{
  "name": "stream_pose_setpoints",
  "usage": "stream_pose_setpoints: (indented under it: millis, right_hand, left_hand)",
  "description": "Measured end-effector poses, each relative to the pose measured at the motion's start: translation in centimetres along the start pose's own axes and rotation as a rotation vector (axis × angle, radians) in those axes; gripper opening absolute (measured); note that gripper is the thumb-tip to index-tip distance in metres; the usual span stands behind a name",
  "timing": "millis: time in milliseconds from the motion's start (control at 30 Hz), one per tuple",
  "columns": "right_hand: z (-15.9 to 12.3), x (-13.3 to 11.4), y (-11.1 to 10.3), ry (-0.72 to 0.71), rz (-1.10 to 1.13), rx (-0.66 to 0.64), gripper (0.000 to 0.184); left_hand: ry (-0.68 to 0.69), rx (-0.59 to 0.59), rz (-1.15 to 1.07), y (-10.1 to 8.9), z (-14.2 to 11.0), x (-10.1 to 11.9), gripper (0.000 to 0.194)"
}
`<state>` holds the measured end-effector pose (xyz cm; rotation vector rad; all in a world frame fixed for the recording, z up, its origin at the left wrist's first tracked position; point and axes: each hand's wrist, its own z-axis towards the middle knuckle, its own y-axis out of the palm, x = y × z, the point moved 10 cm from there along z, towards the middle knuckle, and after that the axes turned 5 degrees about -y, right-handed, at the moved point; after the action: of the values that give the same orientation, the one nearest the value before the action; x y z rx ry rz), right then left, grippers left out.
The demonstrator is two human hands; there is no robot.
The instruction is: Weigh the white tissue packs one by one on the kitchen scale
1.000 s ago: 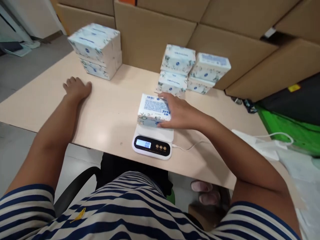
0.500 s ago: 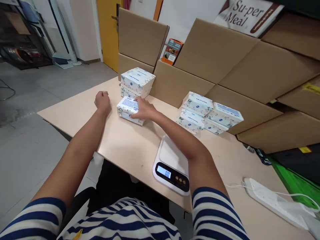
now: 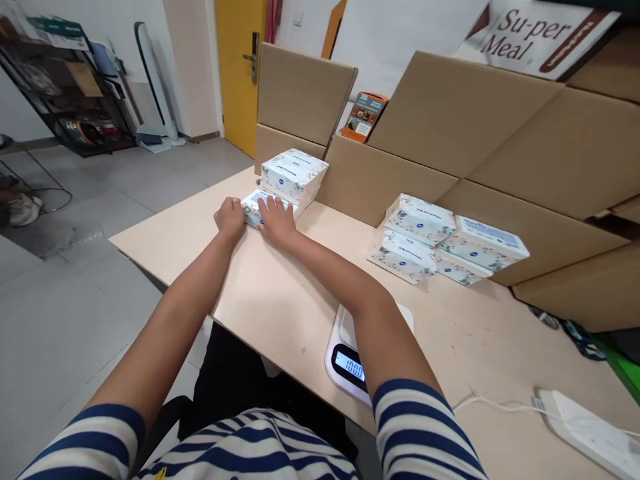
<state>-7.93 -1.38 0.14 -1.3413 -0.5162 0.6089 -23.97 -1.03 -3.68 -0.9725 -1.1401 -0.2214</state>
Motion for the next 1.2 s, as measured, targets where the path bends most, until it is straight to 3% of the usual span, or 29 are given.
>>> stream_pose_setpoints:
  millis: [100, 200, 300, 367, 433, 533, 667, 767, 900, 1100, 1200]
  right_hand:
    - [0.8, -0.2, 0.0, 0.077, -0.002, 0.005, 0.078]
    - [1.2, -0.2, -1.1, 0.071, 0.004, -0.005, 0.084]
    - [-0.6, 0.7, -3.7, -0.088, -0.053, 0.019, 0.081]
    - [-3.9, 2.5, -5.5, -0.195, -0.107, 0.051, 0.076]
    - [-8.3, 6.0, -7.2, -0.201, -0.117, 0.071, 0.072]
    - [-15.1, 14.0, -8.8, -0.028, -0.072, 0.054, 0.072]
    - [-22.5, 25.7, -8.1, 0.386, -0.046, -0.106, 0.077]
    - [-25.3, 30.2, -7.4, 0.507, -0.044, -0.13, 0.076]
    - [-26.4, 32.1, -6.4, 0.529, -0.025, -0.092, 0.085]
    - [-27.7, 31.6, -6.4, 0.502, 0.019, -0.037, 0.046]
    - [-28.1, 31.0, -6.2, 0.517, 0.049, -0.017, 0.075]
  left_hand:
    - [0.031, -0.019, 0.083, -0.1, -0.4, 1.0, 0.035]
    - [0.035, -0.013, 0.157, -0.4, -0.4, 2.0, 0.054]
    - [0.037, 0.025, 0.192, -0.5, 0.1, 2.9, 0.07]
    - [0.029, 0.037, 0.195, -0.3, 0.4, 3.1, 0.077]
    - [0.026, 0.032, 0.194, 0.0, 0.5, 3.3, 0.081]
    - [0.027, 0.036, 0.188, 0.2, 0.4, 3.4, 0.079]
    - [0.027, 0.054, 0.155, 0.1, 0.4, 3.4, 0.071]
    - [0.022, 0.12, 0.105, -0.6, 0.3, 3.5, 0.065]
    - [-0.012, 0.233, 0.042, -1.8, 0.2, 3.2, 0.061]
    - [-0.075, 0.269, 0.011, -1.7, 0.9, 3.4, 0.056]
    - [-0.136, 0.292, 0.034, -1.6, 0.8, 3.3, 0.058]
